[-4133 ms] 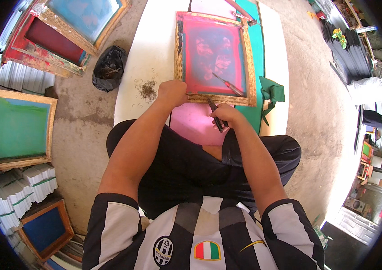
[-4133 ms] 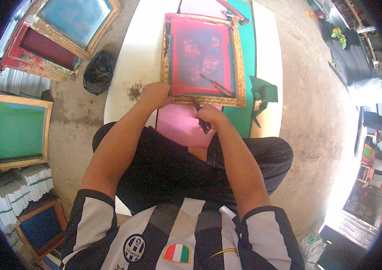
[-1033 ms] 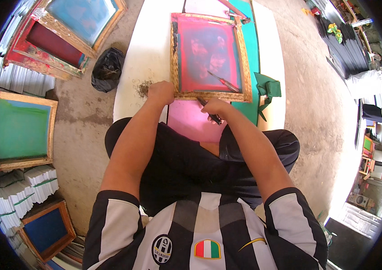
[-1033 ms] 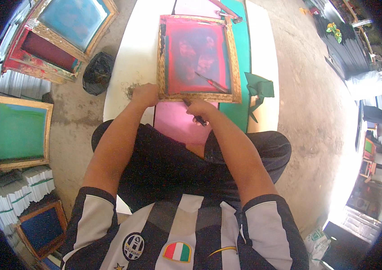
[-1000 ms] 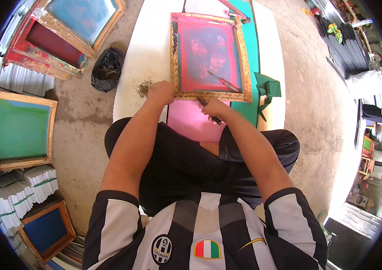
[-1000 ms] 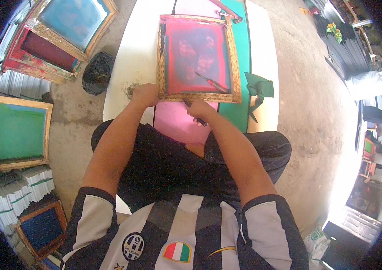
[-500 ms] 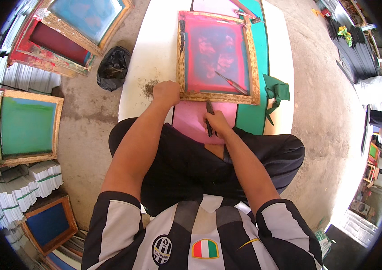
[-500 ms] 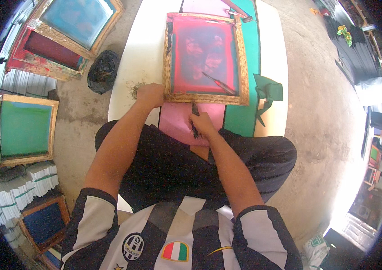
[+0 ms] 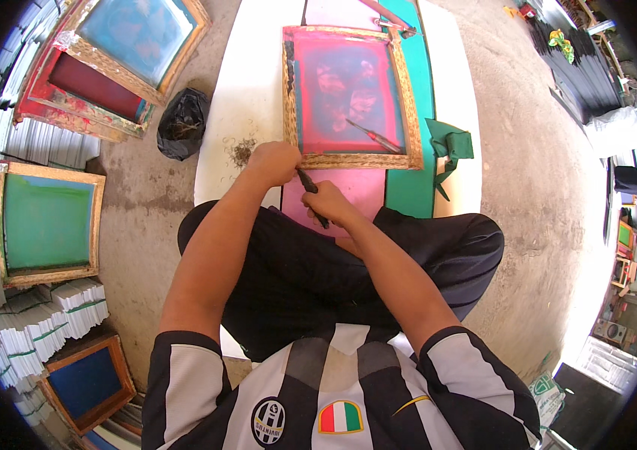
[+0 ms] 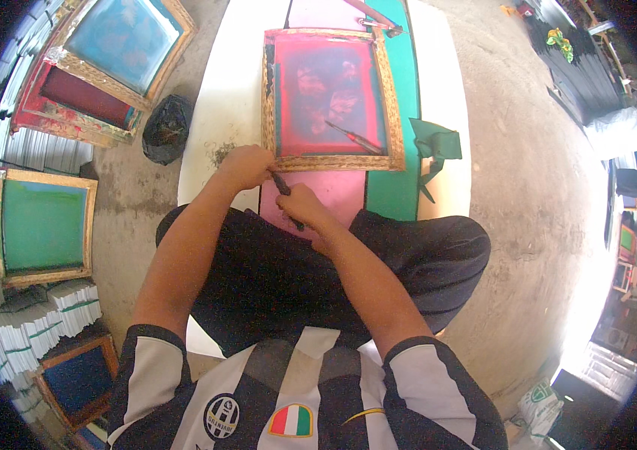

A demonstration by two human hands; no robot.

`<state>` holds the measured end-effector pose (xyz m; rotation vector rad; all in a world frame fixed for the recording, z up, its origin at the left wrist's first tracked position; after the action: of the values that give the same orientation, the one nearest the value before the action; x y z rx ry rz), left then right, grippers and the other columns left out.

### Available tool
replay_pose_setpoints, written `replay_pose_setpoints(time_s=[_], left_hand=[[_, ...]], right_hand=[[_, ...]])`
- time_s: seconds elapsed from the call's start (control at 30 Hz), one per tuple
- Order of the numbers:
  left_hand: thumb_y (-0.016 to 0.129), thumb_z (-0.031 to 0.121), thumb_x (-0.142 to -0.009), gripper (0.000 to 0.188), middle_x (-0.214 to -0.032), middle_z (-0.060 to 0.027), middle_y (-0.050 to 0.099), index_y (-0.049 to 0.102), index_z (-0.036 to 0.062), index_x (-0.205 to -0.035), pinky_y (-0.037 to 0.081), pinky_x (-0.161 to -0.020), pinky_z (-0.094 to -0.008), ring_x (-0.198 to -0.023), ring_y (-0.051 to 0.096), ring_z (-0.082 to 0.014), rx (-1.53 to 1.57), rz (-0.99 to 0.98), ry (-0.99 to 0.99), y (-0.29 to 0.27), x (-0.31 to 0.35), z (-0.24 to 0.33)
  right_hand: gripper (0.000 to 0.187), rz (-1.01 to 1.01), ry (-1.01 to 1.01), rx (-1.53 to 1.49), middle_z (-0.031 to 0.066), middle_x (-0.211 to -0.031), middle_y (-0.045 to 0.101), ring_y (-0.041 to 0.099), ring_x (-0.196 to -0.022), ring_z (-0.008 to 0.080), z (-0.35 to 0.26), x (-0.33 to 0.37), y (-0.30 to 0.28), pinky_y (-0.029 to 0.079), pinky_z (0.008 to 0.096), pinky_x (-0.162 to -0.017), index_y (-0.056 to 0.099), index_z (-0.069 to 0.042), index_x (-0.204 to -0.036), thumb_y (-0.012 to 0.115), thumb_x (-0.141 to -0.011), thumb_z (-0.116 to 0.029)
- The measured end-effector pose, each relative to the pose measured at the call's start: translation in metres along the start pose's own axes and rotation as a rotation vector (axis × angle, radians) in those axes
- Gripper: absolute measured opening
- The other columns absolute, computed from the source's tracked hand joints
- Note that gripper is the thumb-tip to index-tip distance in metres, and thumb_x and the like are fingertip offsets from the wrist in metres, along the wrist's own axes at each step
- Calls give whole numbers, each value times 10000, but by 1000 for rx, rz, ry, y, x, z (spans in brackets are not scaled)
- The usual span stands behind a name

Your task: The person scrapes dried pink ink from a screen printing frame using a small metal scraper. They repeatedly scrape the mesh surface and remove the dried ink residue.

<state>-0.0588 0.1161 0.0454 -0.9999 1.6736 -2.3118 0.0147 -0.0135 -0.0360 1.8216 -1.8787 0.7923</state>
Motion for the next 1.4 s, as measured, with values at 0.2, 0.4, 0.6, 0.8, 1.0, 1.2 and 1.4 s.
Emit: replay_pose_setpoints(time_s=[0.2, 0.4, 0.6, 0.8, 1.0, 1.2, 1.4], left_hand=[[669, 199, -857, 177, -980, -165, 728, 756, 93, -968, 572, -806, -476, -958, 704, -349, 10, -31, -37, -7, 8, -16], [623, 124, -864, 199, -1046, -185, 730, 749, 49, -998, 577, -831, -448, -1018, 705, -347, -10, 8, -298, 7, 5, -56], [635, 89, -865, 240, -1156, -123, 729, 762, 96, -1069, 588, -811, -397, -1069, 710, -278, 89, -28, -575, 21, 14, -95], [628, 113, -878, 276, -1186, -92, 726, 762, 138, -1118, 584, -803, -362, -1094, 703, -257, 136, -67, -699, 21, 17, -102], [623, 124, -876, 284, -1193, -79, 726, 765, 149, -1120, 580, -800, -361, -1100, 702, -244, 128, -85, -750, 21, 20, -104], [623, 122, -874, 285, -1184, -101, 725, 764, 138, -1121, 580, -810, -373, -1096, 702, -265, 124, -59, -748, 28, 15, -107], [633, 108, -838, 299, -1159, -138, 727, 752, 92, -1111, 579, -837, -405, -1078, 707, -287, 144, -50, -732, 26, 12, -103]], right_hand=[[307, -234, 46, -117, 192, -895, 706, 708, -685, 246, -8, 4, 12, 562, 345, -574, 599, 31, -1087, 642, -947, -239], [339, -256, 218, -288, 199, -936, 708, 716, -719, 265, 10, 8, -18, 573, 387, -563, 556, 16, -1149, 626, -981, -270], [452, -281, 363, -287, 270, -1065, 682, 736, -850, 342, 25, 13, -73, 619, 486, -750, 473, -32, -1370, 566, -1020, -303], [482, -319, 384, -263, 288, -1069, 676, 736, -866, 365, 12, 17, -86, 619, 515, -764, 431, -47, -1400, 568, -1017, -306], [471, -402, 435, -286, 281, -1065, 690, 731, -884, 398, 27, 8, -93, 621, 526, -725, 446, -93, -1408, 568, -1015, -324], [415, -504, 438, -259, 201, -920, 717, 737, -781, 359, 20, 9, -96, 621, 472, -638, 568, -69, -1285, 531, -1024, -390], [285, -318, 430, -137, 116, -665, 653, 650, -515, 228, 52, -8, -96, 532, 389, -439, 619, -44, -1003, 614, -950, -324]])
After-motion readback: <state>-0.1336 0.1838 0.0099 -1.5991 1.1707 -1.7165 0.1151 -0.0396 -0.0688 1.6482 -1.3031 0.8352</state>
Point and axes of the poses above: each hand's wrist, its own x-axis away from the middle knuckle, its own y-axis out of the palm, z = x × y, the point moved 6 cm from there along -x, towards the middle knuckle
